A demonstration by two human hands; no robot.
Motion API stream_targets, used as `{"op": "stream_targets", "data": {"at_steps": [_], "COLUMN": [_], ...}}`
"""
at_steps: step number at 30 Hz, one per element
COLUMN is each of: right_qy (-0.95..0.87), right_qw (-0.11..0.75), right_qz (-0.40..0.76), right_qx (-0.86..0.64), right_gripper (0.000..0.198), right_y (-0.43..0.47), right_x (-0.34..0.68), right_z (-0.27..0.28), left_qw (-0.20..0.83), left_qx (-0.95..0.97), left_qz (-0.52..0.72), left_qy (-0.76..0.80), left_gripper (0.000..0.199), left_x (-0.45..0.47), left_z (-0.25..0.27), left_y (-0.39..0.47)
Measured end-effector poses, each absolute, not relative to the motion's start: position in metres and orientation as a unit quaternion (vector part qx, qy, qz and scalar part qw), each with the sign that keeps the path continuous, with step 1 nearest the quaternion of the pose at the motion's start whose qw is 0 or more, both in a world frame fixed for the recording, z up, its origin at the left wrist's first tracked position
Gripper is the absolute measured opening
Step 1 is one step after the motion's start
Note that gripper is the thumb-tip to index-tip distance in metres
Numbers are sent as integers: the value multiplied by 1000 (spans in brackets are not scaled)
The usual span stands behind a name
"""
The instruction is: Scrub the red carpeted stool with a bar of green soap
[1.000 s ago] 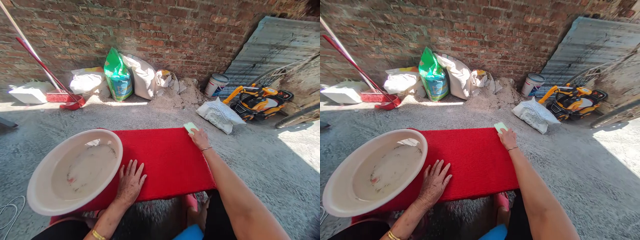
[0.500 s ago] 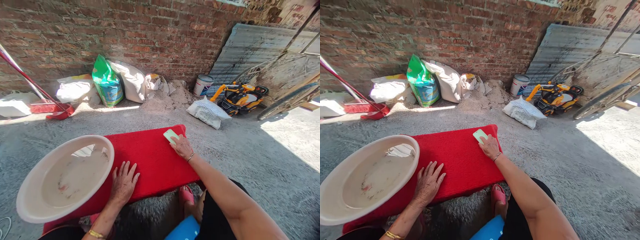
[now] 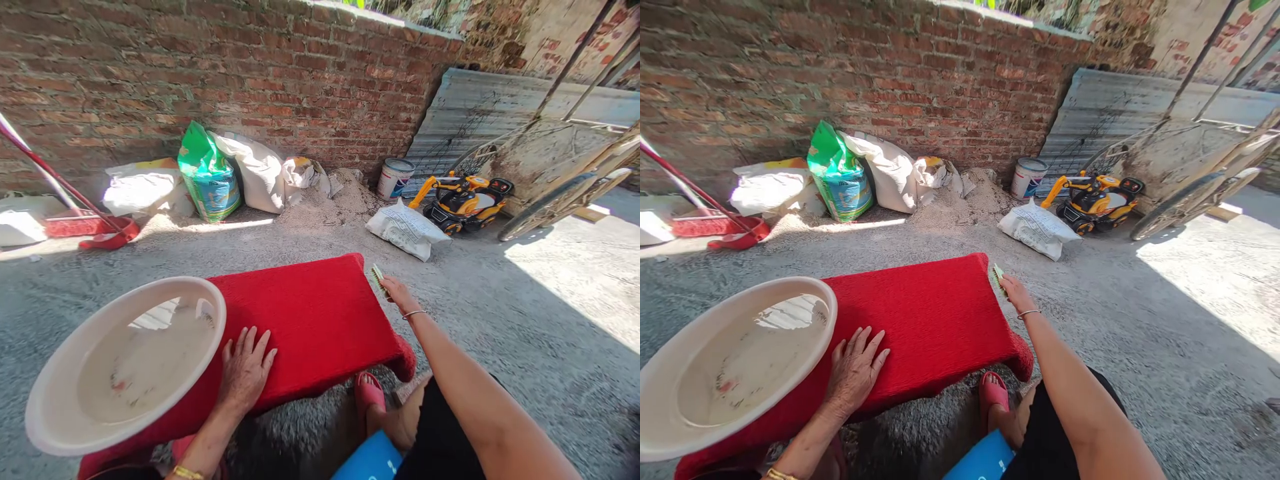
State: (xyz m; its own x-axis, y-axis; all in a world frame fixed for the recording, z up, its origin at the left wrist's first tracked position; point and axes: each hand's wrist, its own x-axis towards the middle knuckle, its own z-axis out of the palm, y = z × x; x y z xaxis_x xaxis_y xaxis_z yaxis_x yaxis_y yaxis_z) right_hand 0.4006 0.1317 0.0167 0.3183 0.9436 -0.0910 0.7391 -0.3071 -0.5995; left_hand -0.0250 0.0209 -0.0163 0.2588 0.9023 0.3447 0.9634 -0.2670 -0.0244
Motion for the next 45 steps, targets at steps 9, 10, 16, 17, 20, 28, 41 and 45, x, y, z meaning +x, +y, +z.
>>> {"op": "stream_targets", "data": {"at_steps": [9,10,16,17,20,28,41,45], "right_qy": [-479,-469,-439,-443,-454,-477,-543,-567], "right_qw": [288,294,330,328,308,308,229,260], "right_qz": [397,398,403,404,390,263,140,135], "right_qx": [-728,-732,-732,-731,-739,-780,-796,-770], "right_gripper": [28,28,42,43,37,50,44,52], "right_y": [119,117,104,102,97,87,68,70], "right_x": [405,407,405,404,406,415,415,408], "right_z": [-8,-11,-16,-17,-19,-6,5,11], "left_qw": [128,130,132,131,130,115,102,90], "left_qx": [-789,-790,-791,-790,-788,-781,-775,-777], "left_qz": [-136,-137,-134,-132,-129,-127,-106,-114], "left_qy": [-585,-583,-582,-585,-588,-600,-614,-612], "left_gripper": [40,40,40,40,40,39,39,40], "left_x": [-29,-29,-28,-28,-28,-24,-20,-20], "left_z": [-18,-18,-17,-18,-19,-17,-10,-9], "left_y": [22,23,23,24,24,24,22,22]}}
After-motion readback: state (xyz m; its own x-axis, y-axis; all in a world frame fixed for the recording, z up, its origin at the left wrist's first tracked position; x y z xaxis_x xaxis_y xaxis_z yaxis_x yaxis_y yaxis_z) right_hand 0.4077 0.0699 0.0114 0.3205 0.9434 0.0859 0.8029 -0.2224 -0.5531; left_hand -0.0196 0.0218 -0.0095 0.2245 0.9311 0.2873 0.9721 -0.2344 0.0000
